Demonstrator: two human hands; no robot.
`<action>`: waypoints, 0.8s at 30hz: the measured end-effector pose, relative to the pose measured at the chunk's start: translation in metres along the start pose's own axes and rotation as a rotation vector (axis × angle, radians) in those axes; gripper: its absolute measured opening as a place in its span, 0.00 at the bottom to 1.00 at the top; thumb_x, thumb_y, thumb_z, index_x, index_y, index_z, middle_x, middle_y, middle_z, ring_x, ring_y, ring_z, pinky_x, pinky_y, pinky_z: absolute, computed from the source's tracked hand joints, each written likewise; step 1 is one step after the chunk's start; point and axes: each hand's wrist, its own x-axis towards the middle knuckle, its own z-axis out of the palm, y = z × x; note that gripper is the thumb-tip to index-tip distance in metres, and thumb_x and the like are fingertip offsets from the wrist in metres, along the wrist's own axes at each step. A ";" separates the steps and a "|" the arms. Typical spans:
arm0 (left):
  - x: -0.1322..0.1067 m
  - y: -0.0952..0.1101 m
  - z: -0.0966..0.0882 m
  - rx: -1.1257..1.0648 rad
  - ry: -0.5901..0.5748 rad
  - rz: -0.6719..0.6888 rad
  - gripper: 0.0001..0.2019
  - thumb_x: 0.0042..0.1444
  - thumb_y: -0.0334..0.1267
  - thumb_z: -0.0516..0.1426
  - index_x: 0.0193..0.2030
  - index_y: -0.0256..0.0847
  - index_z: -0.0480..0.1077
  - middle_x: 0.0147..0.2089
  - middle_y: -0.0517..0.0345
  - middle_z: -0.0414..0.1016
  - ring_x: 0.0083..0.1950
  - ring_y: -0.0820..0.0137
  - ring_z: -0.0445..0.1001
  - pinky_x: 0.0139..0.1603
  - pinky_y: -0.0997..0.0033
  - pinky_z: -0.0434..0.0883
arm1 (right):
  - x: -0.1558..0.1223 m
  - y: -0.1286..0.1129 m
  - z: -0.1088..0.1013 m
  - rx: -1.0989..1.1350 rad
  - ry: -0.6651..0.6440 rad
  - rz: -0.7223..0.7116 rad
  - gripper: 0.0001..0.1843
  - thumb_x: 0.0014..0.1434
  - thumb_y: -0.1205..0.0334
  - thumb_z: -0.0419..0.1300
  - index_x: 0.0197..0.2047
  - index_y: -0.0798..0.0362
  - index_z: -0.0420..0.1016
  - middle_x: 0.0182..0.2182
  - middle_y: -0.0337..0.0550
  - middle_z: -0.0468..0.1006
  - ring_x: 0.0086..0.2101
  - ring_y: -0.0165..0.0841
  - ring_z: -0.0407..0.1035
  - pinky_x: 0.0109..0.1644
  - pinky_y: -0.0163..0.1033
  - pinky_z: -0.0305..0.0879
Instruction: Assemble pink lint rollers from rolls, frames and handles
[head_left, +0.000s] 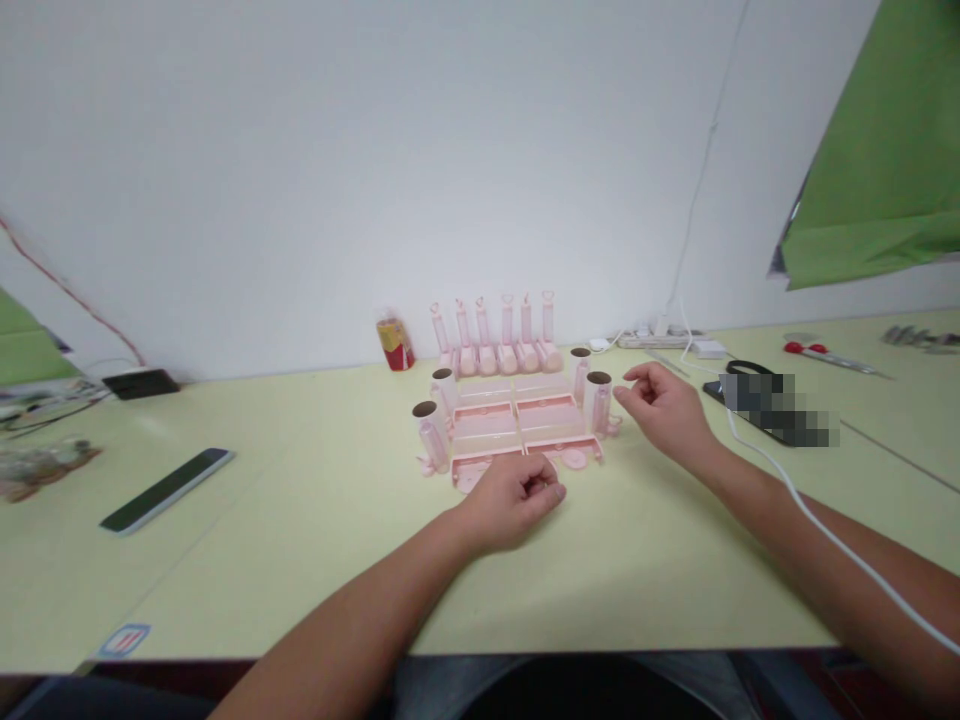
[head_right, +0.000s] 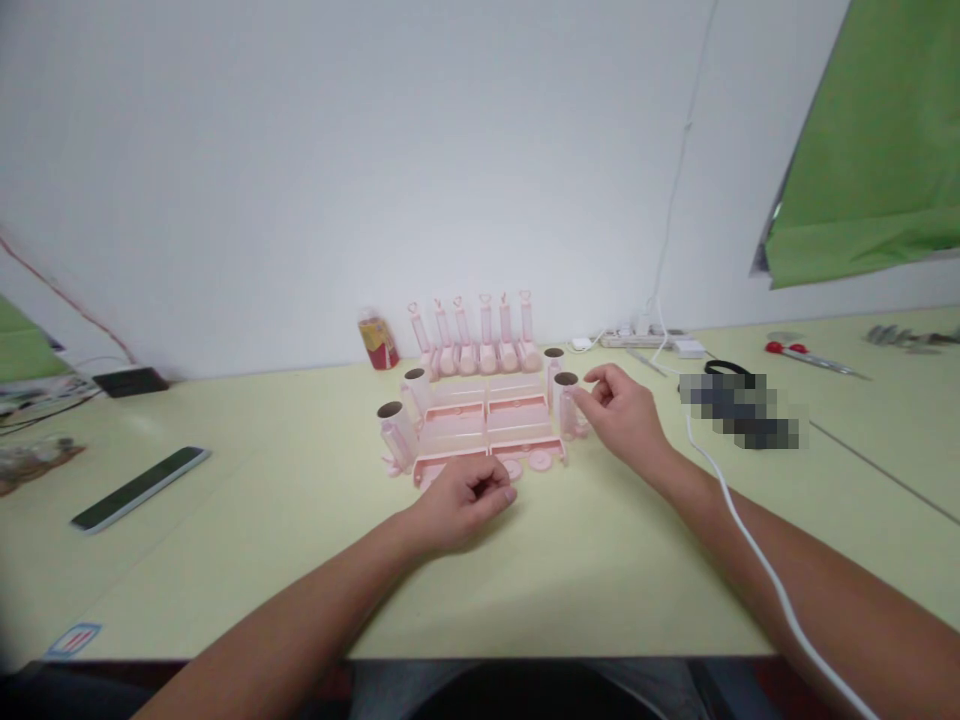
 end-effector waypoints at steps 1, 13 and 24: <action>0.001 0.000 0.000 0.001 0.004 -0.008 0.11 0.60 0.40 0.55 0.29 0.38 0.64 0.24 0.66 0.57 0.27 0.77 0.56 0.29 0.75 0.55 | 0.003 0.006 0.002 -0.040 -0.006 0.006 0.17 0.55 0.48 0.63 0.40 0.52 0.73 0.21 0.34 0.70 0.22 0.30 0.63 0.29 0.35 0.57; 0.033 0.031 -0.006 0.276 -0.198 -0.018 0.07 0.56 0.40 0.57 0.35 0.39 0.73 0.29 0.60 0.73 0.27 0.73 0.65 0.28 0.74 0.55 | 0.004 0.025 0.020 -0.235 -0.146 0.062 0.15 0.53 0.46 0.61 0.33 0.50 0.73 0.20 0.34 0.73 0.22 0.32 0.67 0.28 0.36 0.54; 0.014 0.018 0.015 0.151 -0.218 -0.003 0.08 0.57 0.39 0.56 0.35 0.38 0.74 0.26 0.61 0.71 0.26 0.75 0.64 0.27 0.76 0.56 | 0.002 0.024 0.021 -0.257 -0.229 0.048 0.17 0.53 0.44 0.60 0.34 0.50 0.77 0.20 0.35 0.74 0.22 0.32 0.68 0.28 0.36 0.54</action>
